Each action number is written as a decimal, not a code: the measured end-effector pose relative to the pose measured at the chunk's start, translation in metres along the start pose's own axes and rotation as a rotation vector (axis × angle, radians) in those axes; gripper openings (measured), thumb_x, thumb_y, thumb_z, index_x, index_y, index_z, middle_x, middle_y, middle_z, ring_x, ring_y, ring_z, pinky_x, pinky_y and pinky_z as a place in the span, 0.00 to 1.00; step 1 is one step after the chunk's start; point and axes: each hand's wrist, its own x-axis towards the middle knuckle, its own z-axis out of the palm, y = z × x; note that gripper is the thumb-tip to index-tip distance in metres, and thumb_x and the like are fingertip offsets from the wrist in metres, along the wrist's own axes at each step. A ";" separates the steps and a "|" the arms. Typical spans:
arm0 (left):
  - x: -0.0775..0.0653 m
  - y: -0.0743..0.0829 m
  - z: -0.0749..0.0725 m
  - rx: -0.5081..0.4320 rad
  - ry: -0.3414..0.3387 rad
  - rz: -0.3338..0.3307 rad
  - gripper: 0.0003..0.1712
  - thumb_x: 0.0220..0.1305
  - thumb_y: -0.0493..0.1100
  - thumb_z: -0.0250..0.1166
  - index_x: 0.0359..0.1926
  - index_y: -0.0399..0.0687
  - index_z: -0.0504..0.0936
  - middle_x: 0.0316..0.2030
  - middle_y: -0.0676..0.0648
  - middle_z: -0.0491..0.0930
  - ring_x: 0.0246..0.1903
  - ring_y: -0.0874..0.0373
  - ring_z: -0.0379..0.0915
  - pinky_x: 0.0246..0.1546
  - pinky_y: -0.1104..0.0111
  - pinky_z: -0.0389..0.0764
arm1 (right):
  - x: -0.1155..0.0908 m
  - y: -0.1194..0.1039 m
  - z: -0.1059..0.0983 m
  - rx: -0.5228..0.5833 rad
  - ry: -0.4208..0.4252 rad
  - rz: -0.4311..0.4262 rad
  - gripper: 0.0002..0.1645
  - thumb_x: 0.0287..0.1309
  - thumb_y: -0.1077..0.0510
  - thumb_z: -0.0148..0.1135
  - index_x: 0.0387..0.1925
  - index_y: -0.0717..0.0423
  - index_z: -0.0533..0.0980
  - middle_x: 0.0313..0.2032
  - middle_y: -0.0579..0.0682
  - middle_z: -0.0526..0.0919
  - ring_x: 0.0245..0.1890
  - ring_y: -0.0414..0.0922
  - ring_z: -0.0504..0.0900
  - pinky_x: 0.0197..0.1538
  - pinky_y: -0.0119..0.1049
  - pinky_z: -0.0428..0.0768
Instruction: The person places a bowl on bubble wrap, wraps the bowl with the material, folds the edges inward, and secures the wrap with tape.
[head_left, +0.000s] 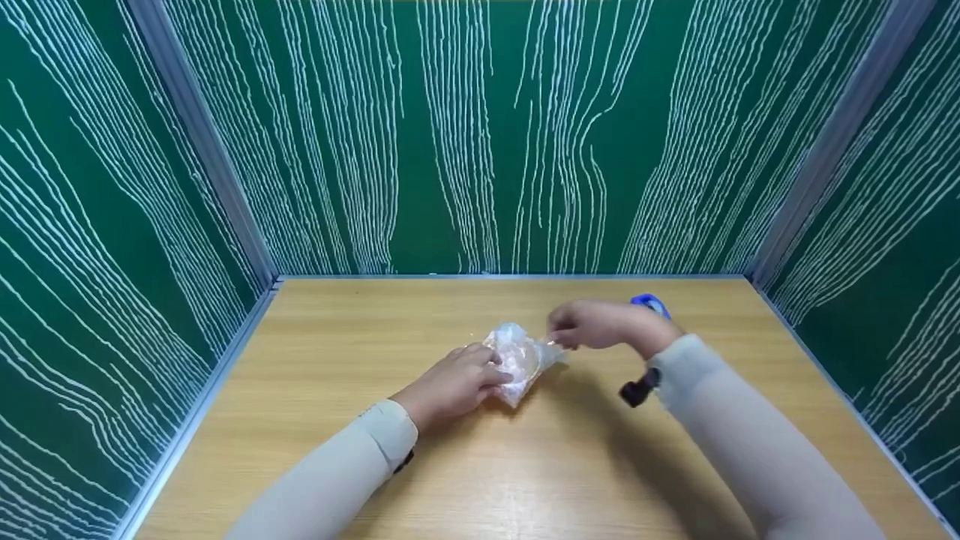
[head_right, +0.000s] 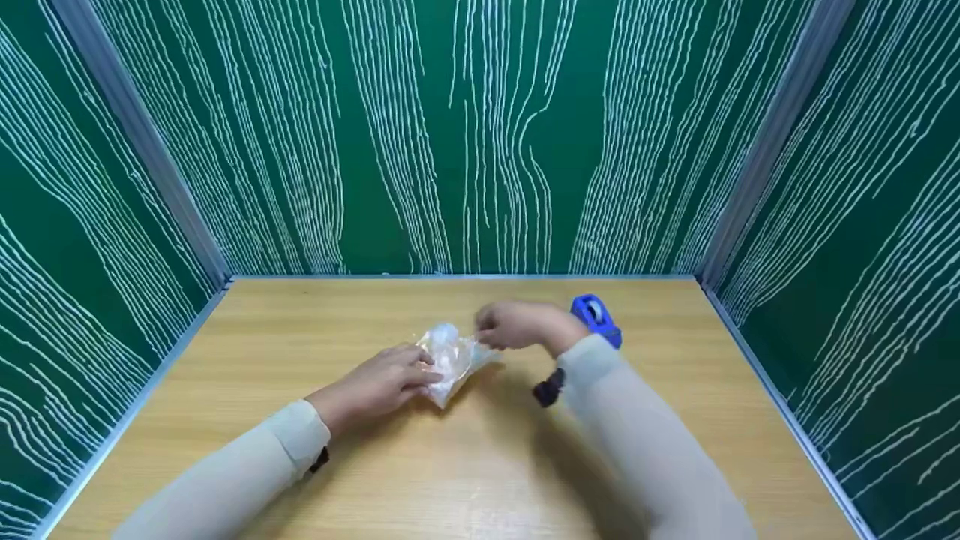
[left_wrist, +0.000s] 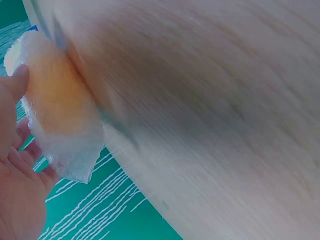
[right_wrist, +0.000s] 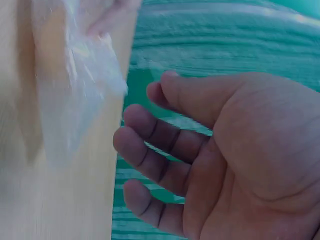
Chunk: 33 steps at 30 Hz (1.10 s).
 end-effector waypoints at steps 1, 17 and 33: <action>0.000 0.000 0.000 -0.004 -0.003 0.000 0.22 0.86 0.48 0.65 0.74 0.67 0.87 0.67 0.49 0.82 0.69 0.52 0.76 0.78 0.54 0.77 | 0.007 -0.005 0.002 -0.017 -0.018 -0.012 0.13 0.86 0.51 0.58 0.48 0.53 0.85 0.42 0.51 0.88 0.44 0.49 0.85 0.49 0.41 0.83; 0.003 0.000 0.002 0.001 -0.004 -0.006 0.21 0.86 0.49 0.64 0.73 0.65 0.88 0.66 0.51 0.85 0.69 0.53 0.76 0.79 0.53 0.76 | 0.063 -0.023 0.032 -0.117 -0.082 -0.007 0.09 0.81 0.60 0.61 0.41 0.48 0.85 0.40 0.46 0.83 0.42 0.45 0.80 0.56 0.44 0.80; 0.003 0.002 0.002 0.067 -0.019 -0.002 0.20 0.87 0.51 0.64 0.72 0.66 0.89 0.71 0.50 0.83 0.73 0.50 0.74 0.79 0.50 0.76 | 0.065 -0.034 0.037 -0.198 -0.024 -0.047 0.09 0.81 0.58 0.64 0.46 0.52 0.89 0.41 0.46 0.88 0.42 0.45 0.82 0.58 0.47 0.84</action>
